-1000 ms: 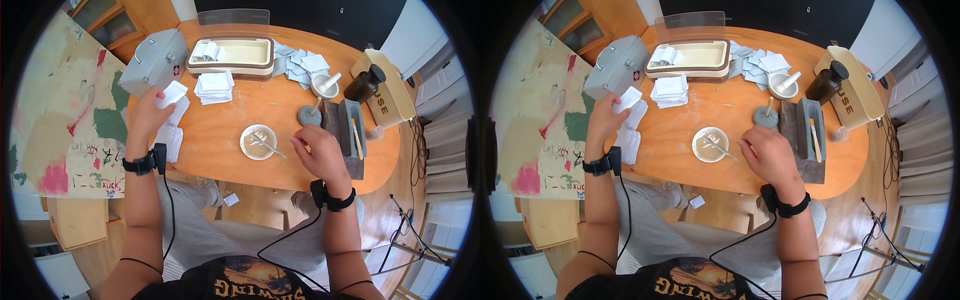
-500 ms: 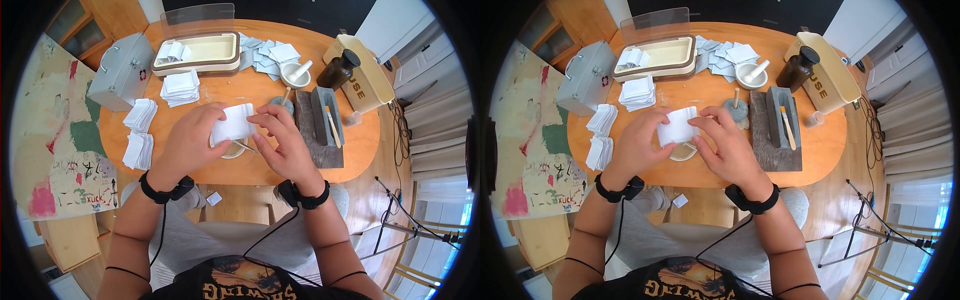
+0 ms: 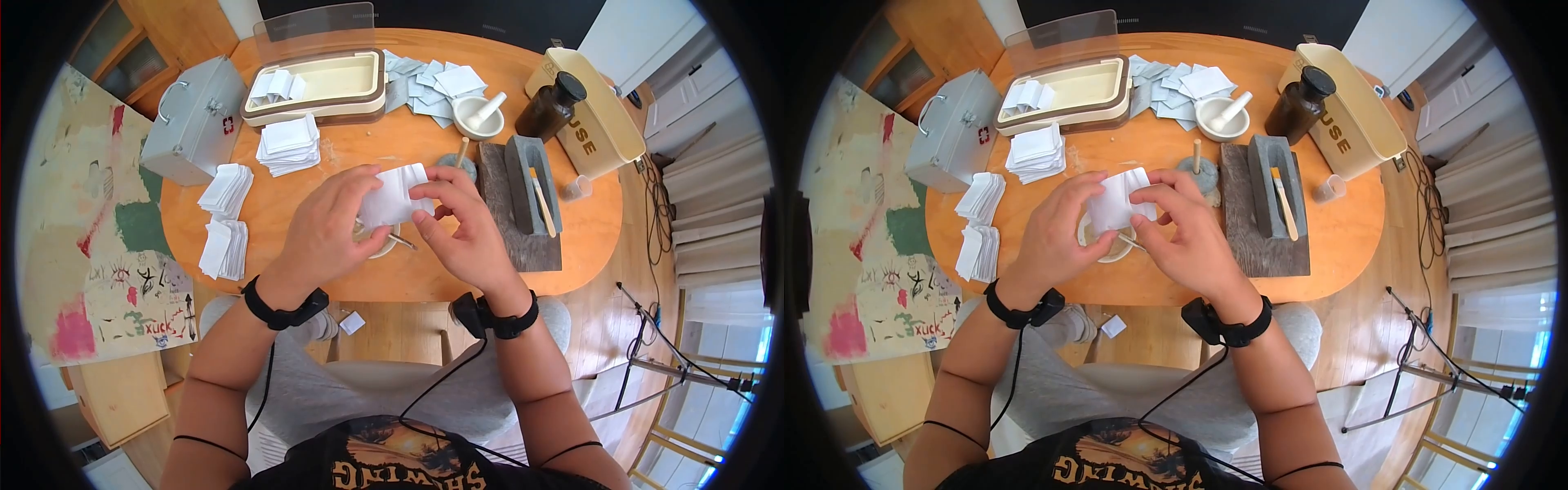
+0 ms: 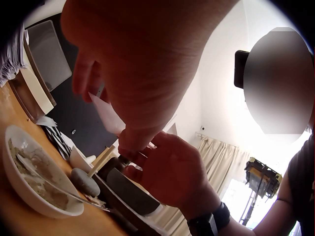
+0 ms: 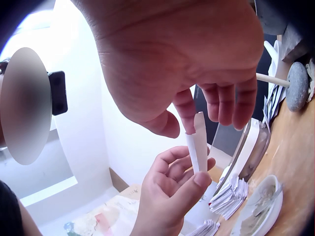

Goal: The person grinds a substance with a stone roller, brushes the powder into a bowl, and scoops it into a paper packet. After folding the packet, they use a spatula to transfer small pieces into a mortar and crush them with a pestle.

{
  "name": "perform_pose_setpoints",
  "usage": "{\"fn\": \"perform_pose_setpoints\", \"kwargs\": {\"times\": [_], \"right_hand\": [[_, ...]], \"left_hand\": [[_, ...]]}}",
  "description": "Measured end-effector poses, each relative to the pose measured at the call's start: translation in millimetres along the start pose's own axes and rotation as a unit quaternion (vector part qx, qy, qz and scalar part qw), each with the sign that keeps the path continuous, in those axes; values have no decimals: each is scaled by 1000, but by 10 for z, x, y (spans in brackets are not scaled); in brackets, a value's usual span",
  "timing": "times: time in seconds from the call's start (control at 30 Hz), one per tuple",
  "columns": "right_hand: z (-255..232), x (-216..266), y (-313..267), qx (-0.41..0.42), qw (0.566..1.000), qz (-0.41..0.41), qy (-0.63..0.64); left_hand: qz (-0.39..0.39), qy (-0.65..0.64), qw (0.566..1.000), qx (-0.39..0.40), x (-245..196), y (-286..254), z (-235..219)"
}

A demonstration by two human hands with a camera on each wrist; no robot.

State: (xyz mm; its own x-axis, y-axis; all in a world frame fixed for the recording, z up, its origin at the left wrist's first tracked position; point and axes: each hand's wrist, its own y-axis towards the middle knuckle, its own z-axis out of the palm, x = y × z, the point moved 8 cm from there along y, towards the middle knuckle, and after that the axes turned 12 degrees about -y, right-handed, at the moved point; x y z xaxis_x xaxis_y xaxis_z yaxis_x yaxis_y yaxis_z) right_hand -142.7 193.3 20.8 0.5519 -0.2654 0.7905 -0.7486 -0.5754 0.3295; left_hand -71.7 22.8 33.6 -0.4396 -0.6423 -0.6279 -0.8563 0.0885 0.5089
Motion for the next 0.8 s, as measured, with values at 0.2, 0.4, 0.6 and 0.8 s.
{"fn": "perform_pose_setpoints", "kwargs": {"times": [0.2,0.4,0.6,0.8], "right_hand": [[60,174,-20,-7,988,-93,-124],[-172,142,-31,-85,985,-31,-148],[161,-328,-183,179,925,146,-302],[417,-408,-254,253,915,148,-278]], "left_hand": [[20,42,999,1,-28,27,-13],[-85,4,995,-49,352,9,-349],[-169,-2,985,-22,604,-80,-521],[-160,20,987,6,549,-92,-486]]}}
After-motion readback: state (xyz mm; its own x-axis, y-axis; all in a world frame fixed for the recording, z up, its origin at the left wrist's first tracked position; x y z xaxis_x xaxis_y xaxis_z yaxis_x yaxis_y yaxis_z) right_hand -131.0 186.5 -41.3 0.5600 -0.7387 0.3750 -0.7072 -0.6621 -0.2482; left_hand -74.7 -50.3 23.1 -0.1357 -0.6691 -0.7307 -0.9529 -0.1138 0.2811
